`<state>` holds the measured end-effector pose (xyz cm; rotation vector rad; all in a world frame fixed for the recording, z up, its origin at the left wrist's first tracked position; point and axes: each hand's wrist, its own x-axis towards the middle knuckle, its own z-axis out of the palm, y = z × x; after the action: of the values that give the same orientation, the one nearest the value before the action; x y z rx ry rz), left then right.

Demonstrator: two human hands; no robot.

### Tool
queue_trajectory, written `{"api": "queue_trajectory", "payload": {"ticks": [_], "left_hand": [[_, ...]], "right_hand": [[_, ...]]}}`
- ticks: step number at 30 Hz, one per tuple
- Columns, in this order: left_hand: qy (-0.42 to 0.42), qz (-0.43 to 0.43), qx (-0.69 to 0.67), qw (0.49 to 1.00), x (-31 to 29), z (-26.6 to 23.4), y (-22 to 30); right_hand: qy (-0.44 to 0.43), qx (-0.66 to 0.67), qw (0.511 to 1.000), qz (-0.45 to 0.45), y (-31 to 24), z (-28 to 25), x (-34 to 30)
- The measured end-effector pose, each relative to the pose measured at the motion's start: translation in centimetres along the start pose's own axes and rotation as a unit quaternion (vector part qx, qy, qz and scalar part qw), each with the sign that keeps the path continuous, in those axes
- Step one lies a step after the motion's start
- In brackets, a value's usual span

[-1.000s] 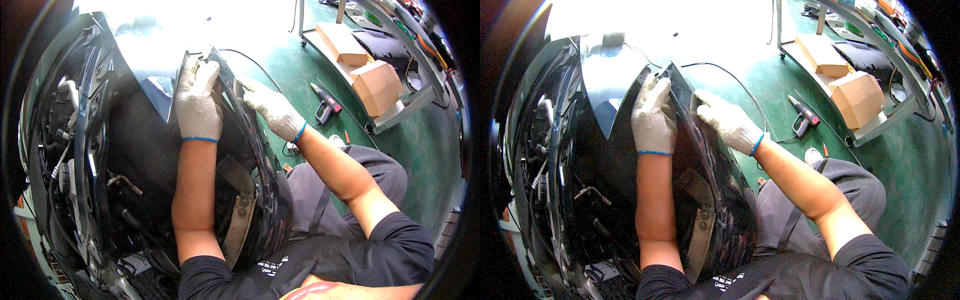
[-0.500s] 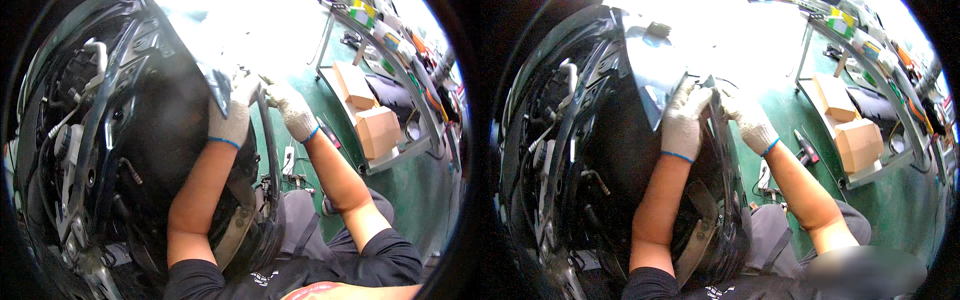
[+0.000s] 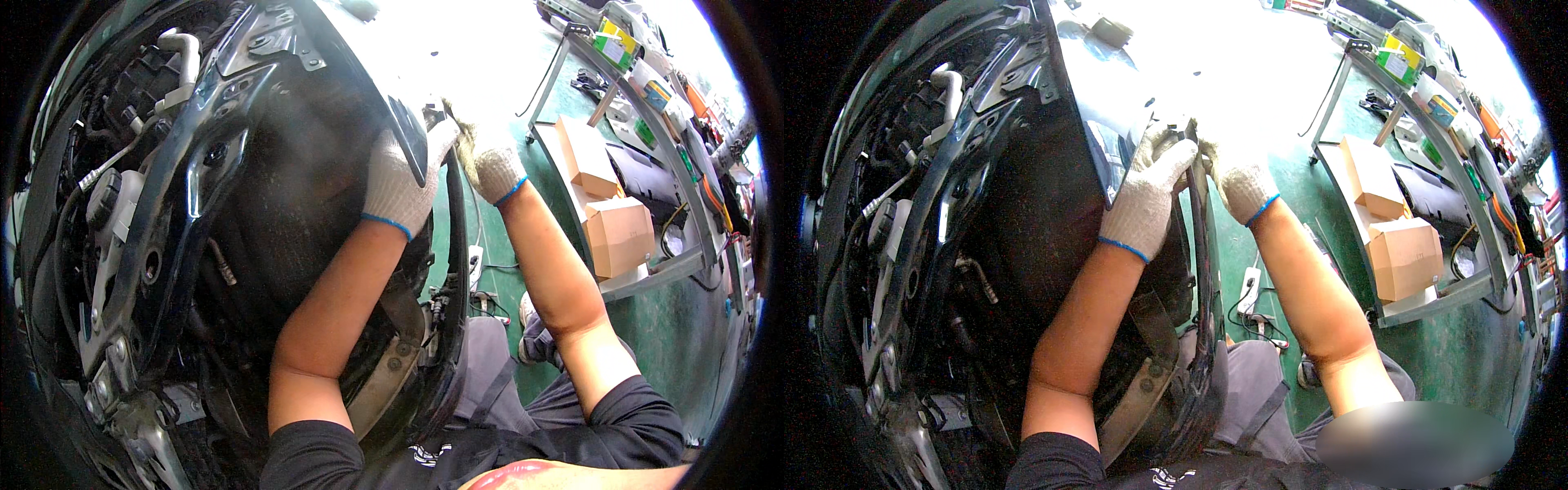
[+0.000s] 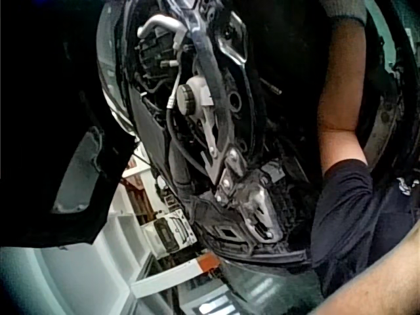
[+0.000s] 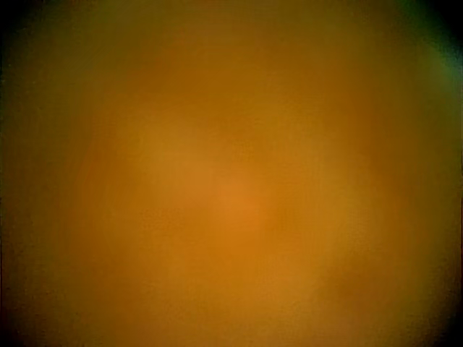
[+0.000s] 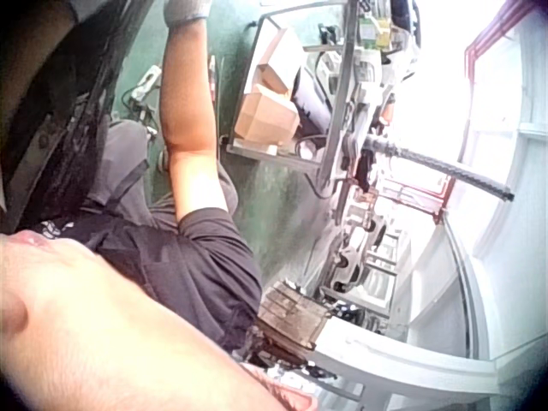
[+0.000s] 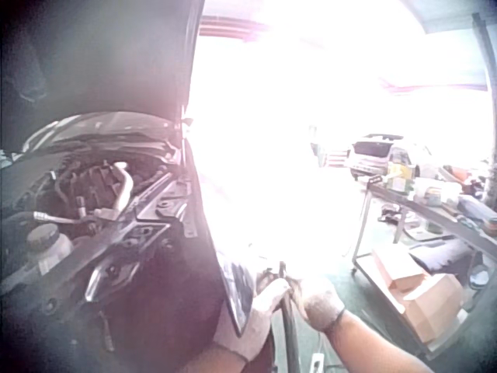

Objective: The person sits on the floor and uses a heat gun to warm a section of a car bumper. They then use their gloved hands to peel off a layer of protective film or vinyl wrap from the heated surface.

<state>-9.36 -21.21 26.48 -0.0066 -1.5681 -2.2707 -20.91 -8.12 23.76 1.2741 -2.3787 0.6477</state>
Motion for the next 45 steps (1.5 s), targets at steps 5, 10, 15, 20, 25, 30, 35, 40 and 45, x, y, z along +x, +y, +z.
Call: {"api": "queue_trajectory", "payload": {"ticks": [5,10,15,20,25,30,35,40,45], "left_hand": [[-0.001,0.017,0.020,1.000,0.0,0.2,-0.1],[0.011,0.011,0.016,1.000,-0.5,0.3,0.4],[0.014,0.009,0.001,1.000,-0.5,1.0,0.7],[0.015,0.057,0.060,0.996,-0.9,1.3,1.2],[0.020,0.056,0.016,0.998,-1.9,2.5,1.7],[0.047,0.058,0.045,0.996,-1.2,2.0,1.0],[0.092,0.089,0.168,0.977,-0.8,1.7,0.1],[0.141,0.045,0.103,0.984,-0.9,2.9,0.7],[0.071,0.107,0.154,0.980,-0.1,0.9,-0.4]], "right_hand": [[0.061,0.256,0.963,0.062,-1.2,0.1,0.0],[0.099,0.289,0.951,0.044,-1.8,0.5,-0.7],[0.069,0.339,0.934,0.085,-2.2,0.6,-1.8],[0.088,0.616,0.763,0.175,-1.4,3.8,-4.1],[0.093,0.533,0.825,0.164,-2.8,3.0,-7.9],[0.109,0.517,0.830,0.176,-3.5,3.7,-10.4],[0.110,0.495,0.843,0.180,-3.5,3.7,-11.6],[0.118,0.473,0.858,0.160,-3.5,2.9,-11.0],[0.158,0.343,0.924,0.061,-2.4,0.8,-6.3]]}}
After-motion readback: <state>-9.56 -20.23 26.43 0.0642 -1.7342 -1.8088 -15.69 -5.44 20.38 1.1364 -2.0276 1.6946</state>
